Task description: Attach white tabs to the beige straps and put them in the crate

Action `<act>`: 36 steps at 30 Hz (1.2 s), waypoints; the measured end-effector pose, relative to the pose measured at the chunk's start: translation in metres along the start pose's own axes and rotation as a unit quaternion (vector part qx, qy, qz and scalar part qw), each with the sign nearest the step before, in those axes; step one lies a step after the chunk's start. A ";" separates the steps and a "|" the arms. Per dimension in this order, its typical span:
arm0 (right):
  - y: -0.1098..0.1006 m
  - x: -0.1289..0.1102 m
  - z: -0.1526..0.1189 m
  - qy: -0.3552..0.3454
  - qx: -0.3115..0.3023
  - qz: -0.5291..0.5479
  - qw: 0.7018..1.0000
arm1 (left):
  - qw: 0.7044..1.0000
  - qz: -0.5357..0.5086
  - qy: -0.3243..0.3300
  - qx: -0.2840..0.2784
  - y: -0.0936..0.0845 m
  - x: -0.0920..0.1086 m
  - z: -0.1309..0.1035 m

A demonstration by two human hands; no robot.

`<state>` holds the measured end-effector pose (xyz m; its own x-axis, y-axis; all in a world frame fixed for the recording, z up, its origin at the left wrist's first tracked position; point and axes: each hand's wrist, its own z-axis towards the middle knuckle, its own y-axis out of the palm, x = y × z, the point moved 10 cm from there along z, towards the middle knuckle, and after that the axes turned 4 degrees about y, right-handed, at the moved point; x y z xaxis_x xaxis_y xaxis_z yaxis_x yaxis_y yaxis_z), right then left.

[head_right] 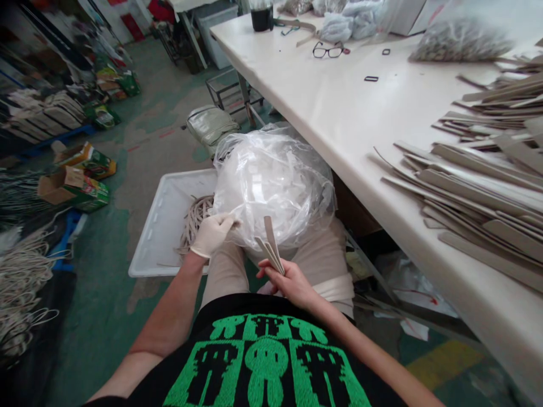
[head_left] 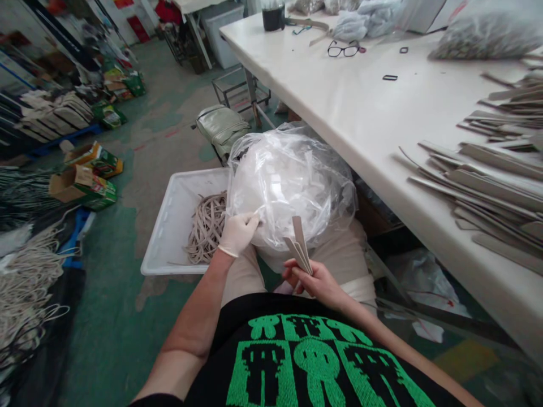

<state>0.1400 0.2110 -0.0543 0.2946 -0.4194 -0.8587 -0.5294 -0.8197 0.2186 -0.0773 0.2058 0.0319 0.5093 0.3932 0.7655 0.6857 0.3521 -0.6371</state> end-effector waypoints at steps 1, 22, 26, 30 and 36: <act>-0.001 -0.003 0.002 0.006 0.004 0.011 1.000 | 0.995 -0.101 -0.010 -0.021 0.001 -0.003 -0.011; 0.066 -0.096 0.050 -0.118 0.010 -0.189 0.975 | 0.905 -0.384 -0.125 -0.132 0.030 -0.041 -0.127; 0.058 -0.100 0.049 -0.133 0.035 -0.209 0.968 | 0.896 -0.364 -0.142 -0.211 0.041 -0.041 -0.134; 0.045 -0.098 0.053 -0.142 0.057 -0.205 0.967 | 0.886 -0.358 -0.119 -0.270 0.054 -0.036 -0.151; 0.055 -0.087 0.054 -0.104 0.006 -0.213 0.971 | 0.873 -0.413 -0.148 -0.215 0.031 -0.040 -0.146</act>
<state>0.0423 0.2233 0.0080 0.3233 0.0459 -0.9452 -0.4039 -0.8966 -0.1816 -0.0001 0.0768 -0.0053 -0.3635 0.3805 0.8503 0.9197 0.2920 0.2625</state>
